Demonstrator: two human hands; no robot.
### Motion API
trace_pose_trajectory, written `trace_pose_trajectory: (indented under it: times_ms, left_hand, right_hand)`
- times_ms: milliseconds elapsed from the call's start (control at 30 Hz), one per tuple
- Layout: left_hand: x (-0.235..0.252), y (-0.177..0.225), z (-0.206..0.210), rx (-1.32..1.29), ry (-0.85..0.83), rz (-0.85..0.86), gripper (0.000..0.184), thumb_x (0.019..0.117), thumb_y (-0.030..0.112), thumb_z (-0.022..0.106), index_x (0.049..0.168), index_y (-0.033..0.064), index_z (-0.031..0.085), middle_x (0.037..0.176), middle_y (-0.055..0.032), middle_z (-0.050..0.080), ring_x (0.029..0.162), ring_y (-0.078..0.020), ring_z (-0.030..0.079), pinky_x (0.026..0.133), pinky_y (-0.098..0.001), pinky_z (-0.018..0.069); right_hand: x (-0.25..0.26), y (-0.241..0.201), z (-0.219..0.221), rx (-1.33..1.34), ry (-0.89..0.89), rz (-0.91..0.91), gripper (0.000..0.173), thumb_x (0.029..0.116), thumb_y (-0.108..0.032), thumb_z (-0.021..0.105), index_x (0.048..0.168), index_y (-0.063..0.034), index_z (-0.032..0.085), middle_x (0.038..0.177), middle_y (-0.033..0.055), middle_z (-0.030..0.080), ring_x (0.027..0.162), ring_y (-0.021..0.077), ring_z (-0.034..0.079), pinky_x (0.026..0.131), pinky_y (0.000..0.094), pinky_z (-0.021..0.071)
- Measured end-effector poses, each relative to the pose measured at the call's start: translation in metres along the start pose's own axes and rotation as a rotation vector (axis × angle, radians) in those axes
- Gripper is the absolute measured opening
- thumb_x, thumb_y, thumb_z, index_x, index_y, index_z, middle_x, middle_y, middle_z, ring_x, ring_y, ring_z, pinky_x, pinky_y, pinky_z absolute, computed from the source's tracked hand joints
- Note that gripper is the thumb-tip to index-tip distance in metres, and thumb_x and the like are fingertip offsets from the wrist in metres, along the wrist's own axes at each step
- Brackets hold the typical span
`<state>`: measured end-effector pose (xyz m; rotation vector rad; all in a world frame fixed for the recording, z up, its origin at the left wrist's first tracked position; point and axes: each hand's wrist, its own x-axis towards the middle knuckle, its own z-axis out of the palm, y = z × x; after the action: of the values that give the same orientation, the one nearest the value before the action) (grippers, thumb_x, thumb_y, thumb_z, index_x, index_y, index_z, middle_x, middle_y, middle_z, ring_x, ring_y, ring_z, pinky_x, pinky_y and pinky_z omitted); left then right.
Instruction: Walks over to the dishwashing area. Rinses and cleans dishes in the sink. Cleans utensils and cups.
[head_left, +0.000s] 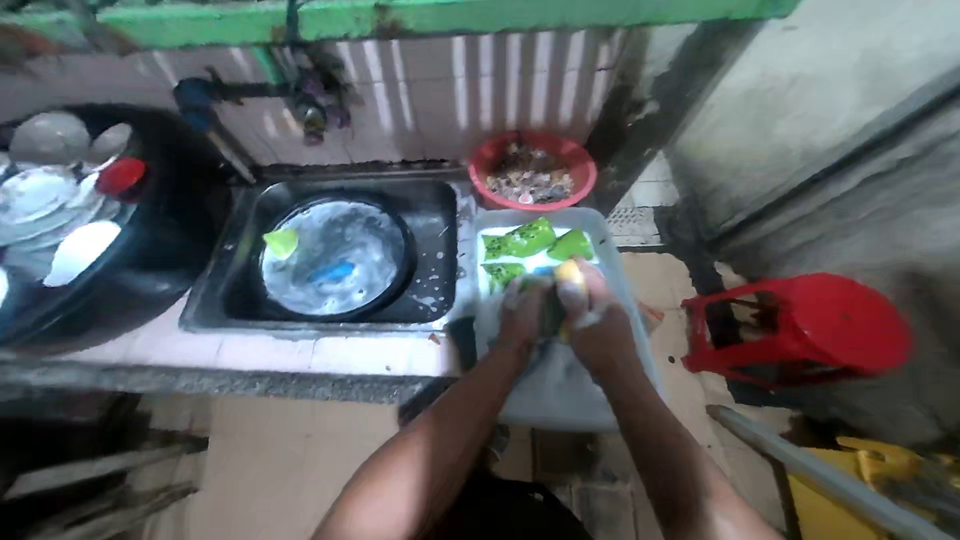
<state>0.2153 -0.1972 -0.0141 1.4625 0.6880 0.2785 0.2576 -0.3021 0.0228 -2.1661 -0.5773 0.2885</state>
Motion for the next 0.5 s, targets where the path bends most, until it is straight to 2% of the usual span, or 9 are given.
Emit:
trace_pose_trajectory:
  times_ms: [33,100,200,233,300,333,367,433,500]
  left_hand:
    - [0.004,0.002,0.005,0.0,0.066,0.025,0.039,0.1102,0.015,0.04,0.139,-0.0083,0.053,0.134,-0.0257,0.06,0.124,-0.029,0.058,0.107,-0.0422,0.046]
    - [0.003,0.009,0.008,0.355,0.052,0.007,0.04,0.1089,0.003,0.041,0.144,-0.0143,0.047,0.146,-0.0326,0.052,0.14,-0.0381,0.049,0.119,-0.0423,0.034]
    - [-0.006,0.015,0.02,0.572,0.019,0.006,0.04,0.1083,0.009,0.046,0.143,-0.0106,0.049,0.138,-0.0319,0.058,0.131,-0.0425,0.056,0.112,-0.0528,0.0429]
    - [-0.004,0.012,0.02,0.539,0.067,0.012,0.039,0.1081,0.009,0.046,0.142,-0.0095,0.051,0.136,-0.0304,0.059,0.129,-0.0414,0.057,0.111,-0.0526,0.0436]
    - [0.019,0.003,0.013,0.436,0.233,0.04,0.038,0.1072,0.013,0.049,0.139,-0.008,0.056,0.129,-0.0288,0.065,0.123,-0.0392,0.062,0.107,-0.0519,0.0469]
    - [0.03,0.002,0.007,0.39,0.288,0.031,0.04,0.108,0.018,0.049,0.14,-0.0049,0.056,0.127,-0.0271,0.067,0.119,-0.0376,0.065,0.104,-0.0521,0.0501]
    - [0.031,0.004,0.001,0.282,0.284,-0.002,0.043,0.1111,0.022,0.043,0.142,-0.0043,0.055,0.13,-0.0274,0.065,0.123,-0.0366,0.063,0.107,-0.0515,0.0472]
    - [0.025,0.007,0.0,0.016,0.241,-0.067,0.059,0.1128,0.044,0.031,0.135,-0.0026,0.059,0.129,-0.0246,0.064,0.122,-0.0318,0.061,0.107,-0.0501,0.0465]
    - [0.026,0.003,0.006,-0.08,0.203,-0.084,0.062,0.1093,0.053,0.037,0.127,-0.0004,0.064,0.123,-0.0214,0.067,0.116,-0.0293,0.063,0.102,-0.0514,0.0499]
  right_hand:
    - [-0.001,-0.01,0.011,-0.181,0.017,-0.145,0.048,0.1066,-0.025,0.05,0.153,-0.0117,0.049,0.153,0.0198,0.051,0.137,0.0392,0.052,0.107,0.0612,0.0462]
    - [0.011,-0.023,0.02,-0.481,0.026,-0.236,0.053,0.0982,-0.024,0.063,0.15,-0.0146,0.053,0.143,0.0277,0.056,0.125,0.0504,0.058,0.092,0.0684,0.0504]
    - [0.064,-0.032,0.002,-0.389,-0.204,0.072,0.045,0.0973,-0.026,0.067,0.138,-0.0093,0.057,0.123,0.0297,0.064,0.113,0.0508,0.062,0.087,0.0747,0.0476]
    - [0.063,-0.033,0.004,-0.382,-0.207,0.082,0.04,0.0991,-0.029,0.064,0.133,-0.0081,0.06,0.12,0.0287,0.065,0.112,0.0496,0.063,0.086,0.0742,0.0478]
    - [0.037,-0.037,0.024,-0.546,-0.014,-0.126,0.041,0.102,-0.037,0.056,0.128,-0.0065,0.064,0.117,0.0248,0.067,0.109,0.0456,0.066,0.08,0.0668,0.0539]
    - [0.027,-0.033,0.036,-0.565,0.098,-0.249,0.036,0.0995,-0.03,0.06,0.121,-0.0027,0.067,0.114,0.0259,0.068,0.108,0.0468,0.067,0.079,0.0648,0.0551]
    - [0.024,-0.029,0.039,-0.544,0.104,-0.262,0.033,0.0983,-0.024,0.062,0.123,-0.0016,0.067,0.116,0.0267,0.068,0.111,0.0473,0.066,0.082,0.0649,0.0549]
    - [0.044,-0.03,0.025,-0.388,-0.096,-0.003,0.036,0.0991,-0.018,0.061,0.133,-0.0059,0.062,0.124,0.0269,0.065,0.116,0.0471,0.063,0.089,0.0704,0.05]
    - [0.061,-0.025,0.016,-0.279,-0.176,0.153,0.034,0.1009,-0.021,0.058,0.132,-0.0087,0.063,0.123,0.0258,0.066,0.116,0.046,0.062,0.092,0.0719,0.0477]
